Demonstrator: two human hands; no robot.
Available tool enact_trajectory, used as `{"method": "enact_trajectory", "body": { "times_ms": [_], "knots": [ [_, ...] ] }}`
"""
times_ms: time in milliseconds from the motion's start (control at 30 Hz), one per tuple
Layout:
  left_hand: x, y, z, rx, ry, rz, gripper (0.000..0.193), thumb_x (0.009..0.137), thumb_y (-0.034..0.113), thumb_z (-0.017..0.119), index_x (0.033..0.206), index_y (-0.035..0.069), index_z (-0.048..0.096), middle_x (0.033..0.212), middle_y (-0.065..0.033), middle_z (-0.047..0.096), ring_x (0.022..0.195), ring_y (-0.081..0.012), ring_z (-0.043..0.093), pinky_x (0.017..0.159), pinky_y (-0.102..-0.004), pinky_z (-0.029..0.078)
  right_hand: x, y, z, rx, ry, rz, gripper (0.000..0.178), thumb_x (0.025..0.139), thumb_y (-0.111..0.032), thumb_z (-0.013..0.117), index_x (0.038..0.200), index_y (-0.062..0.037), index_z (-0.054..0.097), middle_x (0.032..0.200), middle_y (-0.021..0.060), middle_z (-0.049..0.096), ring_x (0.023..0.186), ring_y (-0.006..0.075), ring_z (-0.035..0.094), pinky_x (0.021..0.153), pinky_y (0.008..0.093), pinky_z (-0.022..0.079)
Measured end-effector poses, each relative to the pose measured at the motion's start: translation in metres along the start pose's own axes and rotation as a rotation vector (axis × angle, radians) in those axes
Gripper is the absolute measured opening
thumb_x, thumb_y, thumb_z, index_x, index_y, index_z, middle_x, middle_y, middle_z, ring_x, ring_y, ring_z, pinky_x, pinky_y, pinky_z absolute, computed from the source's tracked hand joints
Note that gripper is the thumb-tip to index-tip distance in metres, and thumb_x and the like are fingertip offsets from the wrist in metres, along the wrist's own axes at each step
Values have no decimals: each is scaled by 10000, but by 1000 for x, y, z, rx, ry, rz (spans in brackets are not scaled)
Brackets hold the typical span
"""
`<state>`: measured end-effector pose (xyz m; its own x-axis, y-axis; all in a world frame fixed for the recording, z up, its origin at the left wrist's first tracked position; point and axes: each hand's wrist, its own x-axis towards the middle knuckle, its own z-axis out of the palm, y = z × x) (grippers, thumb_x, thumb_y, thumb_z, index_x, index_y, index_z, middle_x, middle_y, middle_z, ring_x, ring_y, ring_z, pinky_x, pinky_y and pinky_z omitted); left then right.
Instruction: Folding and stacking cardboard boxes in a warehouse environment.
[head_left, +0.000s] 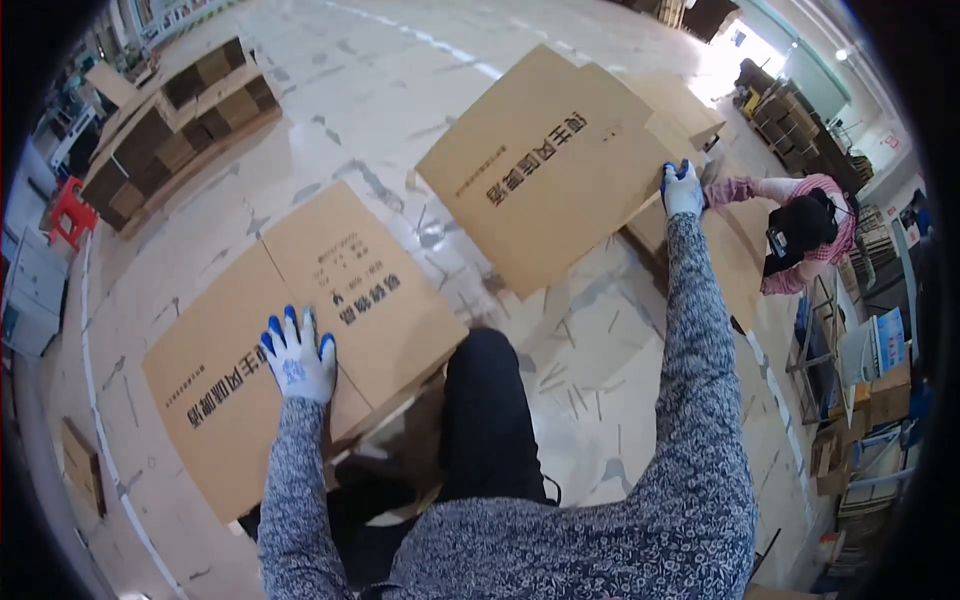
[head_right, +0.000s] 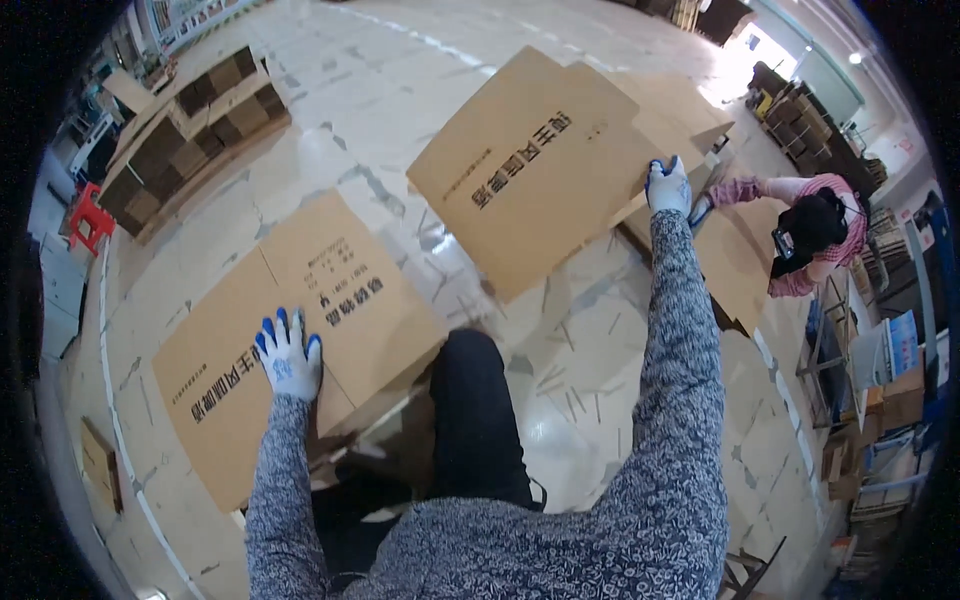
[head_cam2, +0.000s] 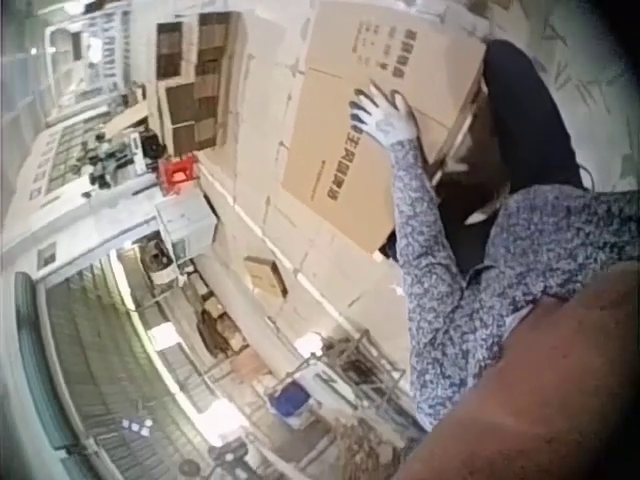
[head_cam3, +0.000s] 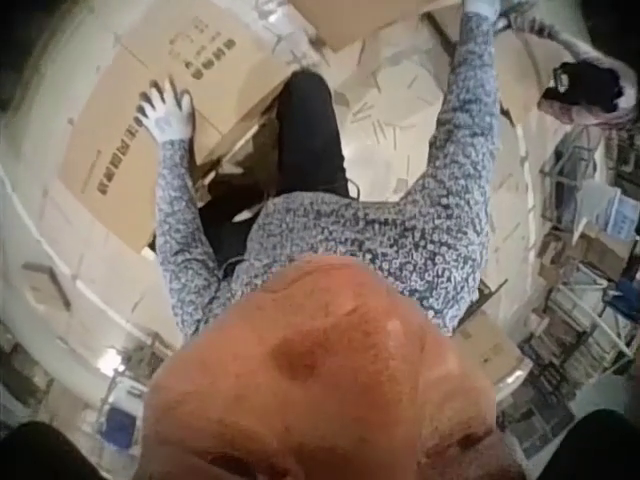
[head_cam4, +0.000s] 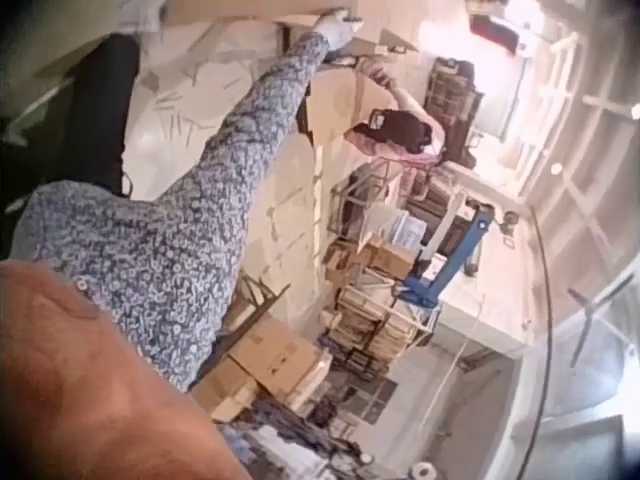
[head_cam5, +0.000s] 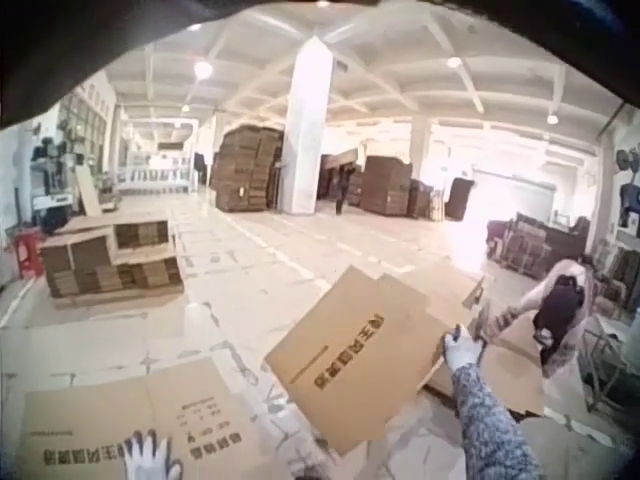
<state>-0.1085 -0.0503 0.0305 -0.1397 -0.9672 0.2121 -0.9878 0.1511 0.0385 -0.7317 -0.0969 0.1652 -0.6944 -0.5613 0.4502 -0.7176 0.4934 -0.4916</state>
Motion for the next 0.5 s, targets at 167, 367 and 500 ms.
{"method": "enact_trajectory", "body": {
  "times_ms": [167, 367, 500],
  "knots": [
    [7, -1, 8, 3, 48, 23, 600, 899, 342, 571, 1445, 147, 415, 1502, -168, 360, 1399, -417, 266, 1148, -579, 146, -20, 93, 120, -10, -150, 193, 642, 864, -376, 650, 1348, -3, 452, 1262, 242, 589, 1050, 334, 646, 913, 415, 503],
    [6, 6, 10, 5, 30, 57, 607, 911, 356, 562, 1460, 159, 392, 1509, -163, 352, 1394, -421, 275, 1143, -582, 154, -48, 115, 118, 938, -414, 738, 474, 898, -293, 633, 1292, -64, 504, 1237, 136, 614, 1084, 285, 622, 895, 466, 527],
    [-4, -6, 14, 50, 55, 29, 602, 910, 367, 565, 1451, 158, 405, 1502, -164, 363, 1382, -433, 290, 1131, -591, 171, -66, 55, 102, 1297, -481, 866, 482, 903, -273, 628, 1317, -71, 488, 1291, 114, 585, 1112, 296, 603, 933, 470, 512]
  ]
}}
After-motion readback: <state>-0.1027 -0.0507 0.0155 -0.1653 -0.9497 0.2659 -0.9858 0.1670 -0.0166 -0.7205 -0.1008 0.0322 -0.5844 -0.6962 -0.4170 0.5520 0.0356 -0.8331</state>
